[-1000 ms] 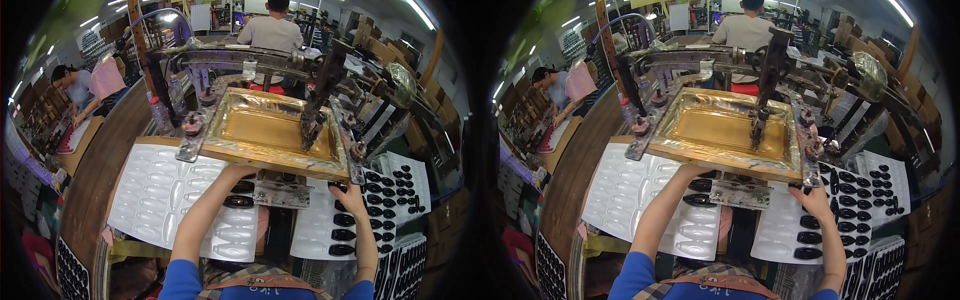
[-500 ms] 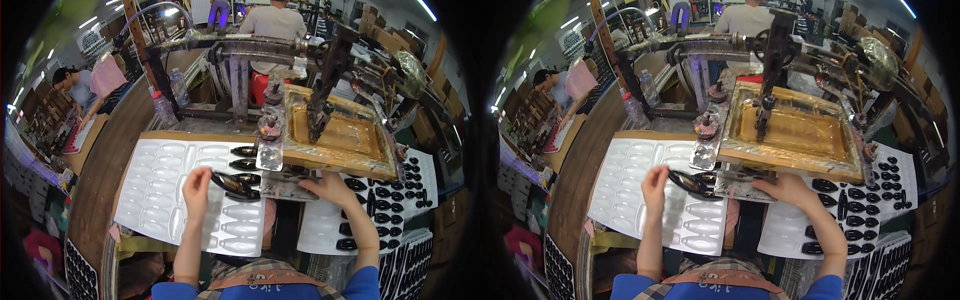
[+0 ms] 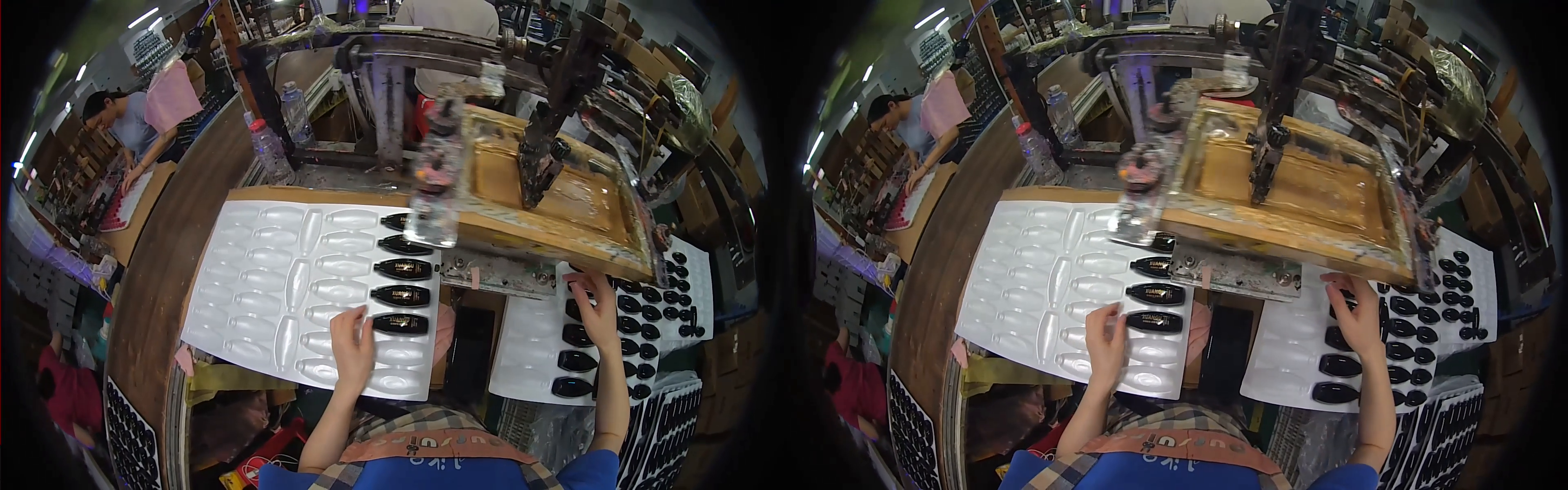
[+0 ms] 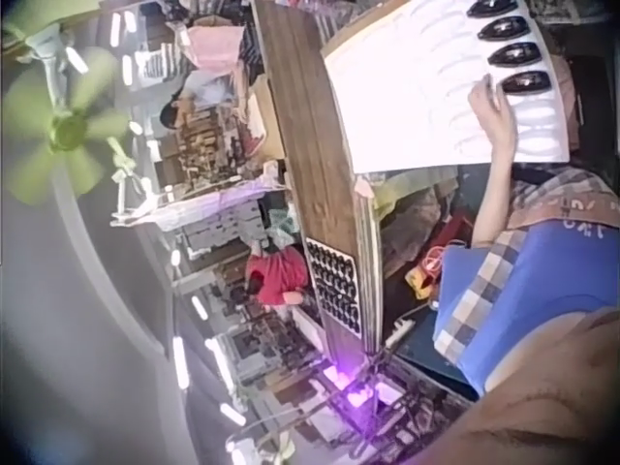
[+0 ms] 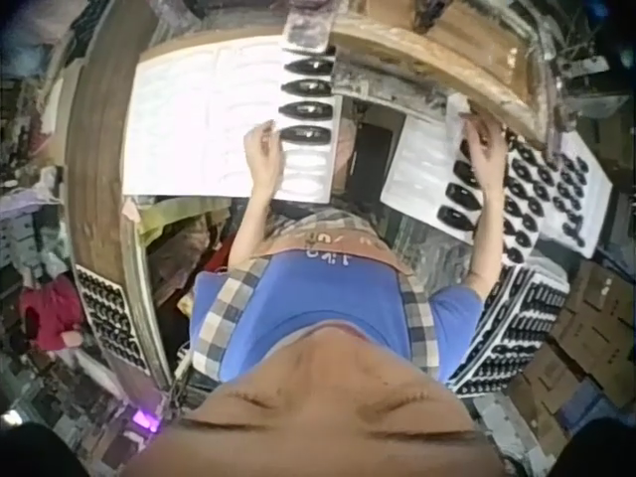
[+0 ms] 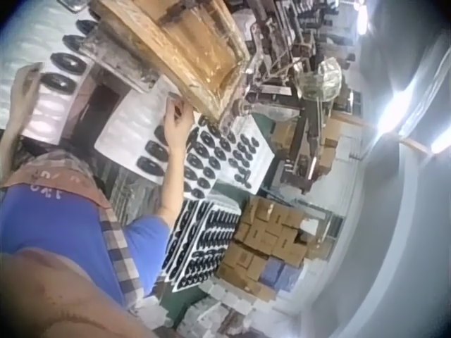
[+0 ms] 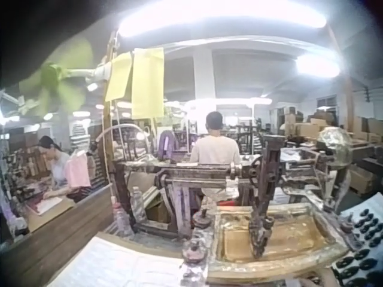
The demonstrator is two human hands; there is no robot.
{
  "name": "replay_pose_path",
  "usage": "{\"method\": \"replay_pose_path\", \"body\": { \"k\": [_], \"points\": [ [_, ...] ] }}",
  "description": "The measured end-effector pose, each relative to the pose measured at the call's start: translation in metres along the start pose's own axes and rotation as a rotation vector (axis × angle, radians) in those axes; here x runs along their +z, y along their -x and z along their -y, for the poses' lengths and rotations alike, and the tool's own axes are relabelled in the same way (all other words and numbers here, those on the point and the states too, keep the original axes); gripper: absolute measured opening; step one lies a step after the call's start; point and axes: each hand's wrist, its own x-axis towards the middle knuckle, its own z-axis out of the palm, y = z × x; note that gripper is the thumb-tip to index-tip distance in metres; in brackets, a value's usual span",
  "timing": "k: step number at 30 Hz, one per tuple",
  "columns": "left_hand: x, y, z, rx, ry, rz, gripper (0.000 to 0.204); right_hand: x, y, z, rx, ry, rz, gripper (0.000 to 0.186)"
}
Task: Placing plastic components into a tray, using a manual screen-printing press to apply a logo, and organizing the results.
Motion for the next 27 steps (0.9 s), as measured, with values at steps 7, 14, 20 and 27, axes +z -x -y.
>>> {"method": "replay_pose_path", "body": {
  "k": [7,14,20,27],
  "points": [
    [-0.055,0.01,-0.015,0.254,-0.203,0.653,0.093,-0.002,-0.023,-0.035,0.074,0.065,-0.09,0.034],
    [-0.056,0.023,-0.001,0.271,-0.319,0.706,0.099,0.012,-0.073,-0.055,-0.156,0.399,-0.103,0.037],
    [-0.055,0.009,0.005,0.237,-0.253,0.654,0.098,0.016,-0.077,-0.072,-0.256,0.58,-0.143,0.037],
    [-0.04,-0.057,-0.056,0.446,0.005,0.416,0.058,0.029,-0.052,-0.089,-0.365,0.791,-0.174,0.038]
  ]
}}
